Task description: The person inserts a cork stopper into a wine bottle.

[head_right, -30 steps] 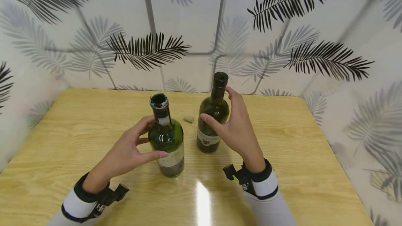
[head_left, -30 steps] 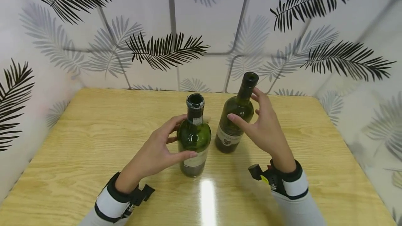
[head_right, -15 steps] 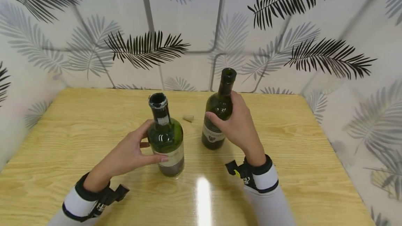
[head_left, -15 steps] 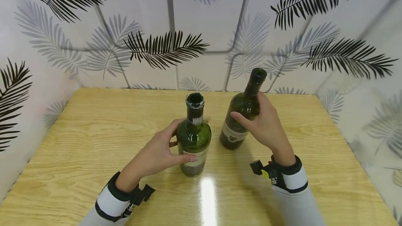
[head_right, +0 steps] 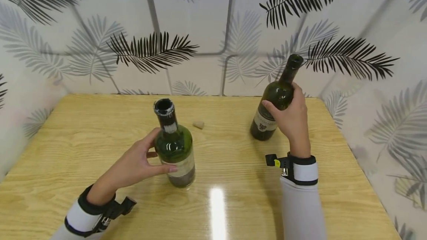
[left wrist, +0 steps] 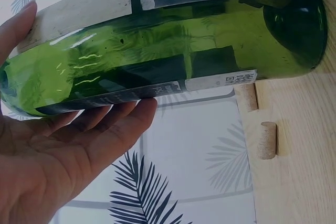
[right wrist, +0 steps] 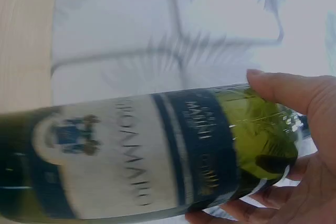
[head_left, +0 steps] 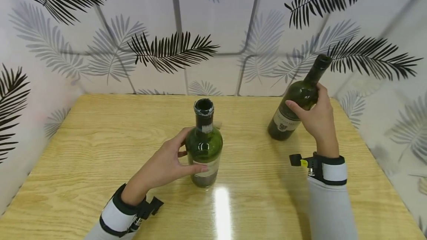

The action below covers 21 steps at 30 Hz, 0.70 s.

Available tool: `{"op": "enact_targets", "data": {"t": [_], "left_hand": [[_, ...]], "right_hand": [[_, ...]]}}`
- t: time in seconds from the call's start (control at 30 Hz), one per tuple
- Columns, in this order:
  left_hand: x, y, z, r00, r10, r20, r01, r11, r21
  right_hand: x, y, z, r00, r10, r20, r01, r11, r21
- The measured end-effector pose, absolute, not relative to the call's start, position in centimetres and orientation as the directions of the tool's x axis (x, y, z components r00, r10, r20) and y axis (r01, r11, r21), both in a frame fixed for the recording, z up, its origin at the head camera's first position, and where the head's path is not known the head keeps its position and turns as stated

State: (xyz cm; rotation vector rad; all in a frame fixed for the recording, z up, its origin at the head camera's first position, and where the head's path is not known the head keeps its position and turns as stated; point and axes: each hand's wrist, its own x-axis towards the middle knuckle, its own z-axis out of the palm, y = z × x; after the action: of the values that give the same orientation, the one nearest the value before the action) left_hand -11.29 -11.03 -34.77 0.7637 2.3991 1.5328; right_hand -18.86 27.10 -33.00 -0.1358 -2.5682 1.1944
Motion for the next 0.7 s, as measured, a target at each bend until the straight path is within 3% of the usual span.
{"op": "enact_targets", "data": {"t": [0.2, 0.43, 0.6, 0.7], "left_hand": [[-11.1, -10.8, -34.9, -0.854, 0.510, 0.102, 0.314, 0.351, 0.882], [-11.0, -11.3, -35.1, -0.857, 0.501, 0.122, 0.329, 0.349, 0.877], [-11.4, -11.4, -35.6, -0.839, 0.531, 0.118, 0.334, 0.331, 0.882], [-12.1, -11.5, -36.3, -0.812, 0.579, 0.078, 0.304, 0.304, 0.903]], "right_hand": [[-20.3, 30.1, -35.3, -0.941, 0.298, 0.163, 0.037, 0.568, -0.822], [-21.4, 30.4, -36.2, -0.886, 0.401, 0.232, 0.047, 0.575, -0.817], [-19.1, 29.0, -33.6, -0.888, 0.360, 0.286, 0.062, 0.710, -0.701], [-16.3, 26.7, -30.8, -0.872, 0.297, 0.389, -0.036, 0.754, -0.656]]}}
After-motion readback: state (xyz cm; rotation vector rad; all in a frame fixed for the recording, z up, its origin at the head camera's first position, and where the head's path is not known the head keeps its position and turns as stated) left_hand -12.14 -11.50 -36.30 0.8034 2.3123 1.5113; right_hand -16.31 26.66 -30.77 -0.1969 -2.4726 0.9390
